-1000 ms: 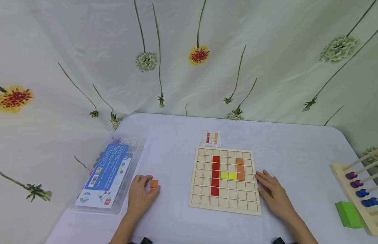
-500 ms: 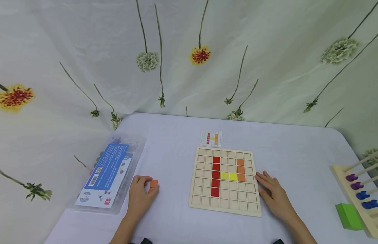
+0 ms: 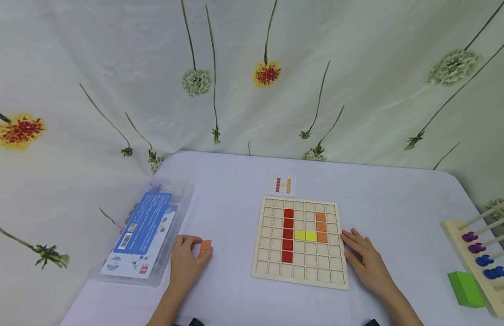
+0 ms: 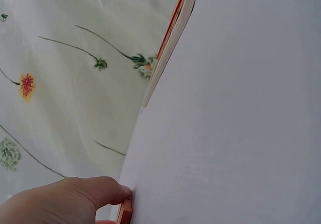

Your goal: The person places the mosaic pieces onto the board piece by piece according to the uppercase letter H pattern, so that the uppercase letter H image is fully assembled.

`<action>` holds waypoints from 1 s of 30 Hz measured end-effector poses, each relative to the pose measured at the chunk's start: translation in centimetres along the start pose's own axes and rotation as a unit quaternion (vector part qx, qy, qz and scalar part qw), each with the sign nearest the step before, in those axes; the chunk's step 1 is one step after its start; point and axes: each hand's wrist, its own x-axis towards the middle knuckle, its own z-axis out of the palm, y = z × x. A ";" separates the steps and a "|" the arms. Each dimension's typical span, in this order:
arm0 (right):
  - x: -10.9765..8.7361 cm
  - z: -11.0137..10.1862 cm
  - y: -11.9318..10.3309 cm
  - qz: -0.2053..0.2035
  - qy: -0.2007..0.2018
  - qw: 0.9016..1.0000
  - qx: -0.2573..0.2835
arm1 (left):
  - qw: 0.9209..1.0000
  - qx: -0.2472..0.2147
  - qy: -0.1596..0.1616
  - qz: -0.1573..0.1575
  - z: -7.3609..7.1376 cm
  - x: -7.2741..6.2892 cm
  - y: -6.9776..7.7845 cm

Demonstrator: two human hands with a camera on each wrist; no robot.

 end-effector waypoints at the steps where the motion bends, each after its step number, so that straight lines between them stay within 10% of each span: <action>1: 0.0 0.0 0.0 0.000 0.000 1.000 0.001 | 1.000 0.000 0.003 0.004 0.0 0.0 0.0; 30: 0.0 0.0 0.1 -0.003 0.004 1.000 0.003 | 1.000 -0.005 -0.013 0.000 -0.2 0.6 0.9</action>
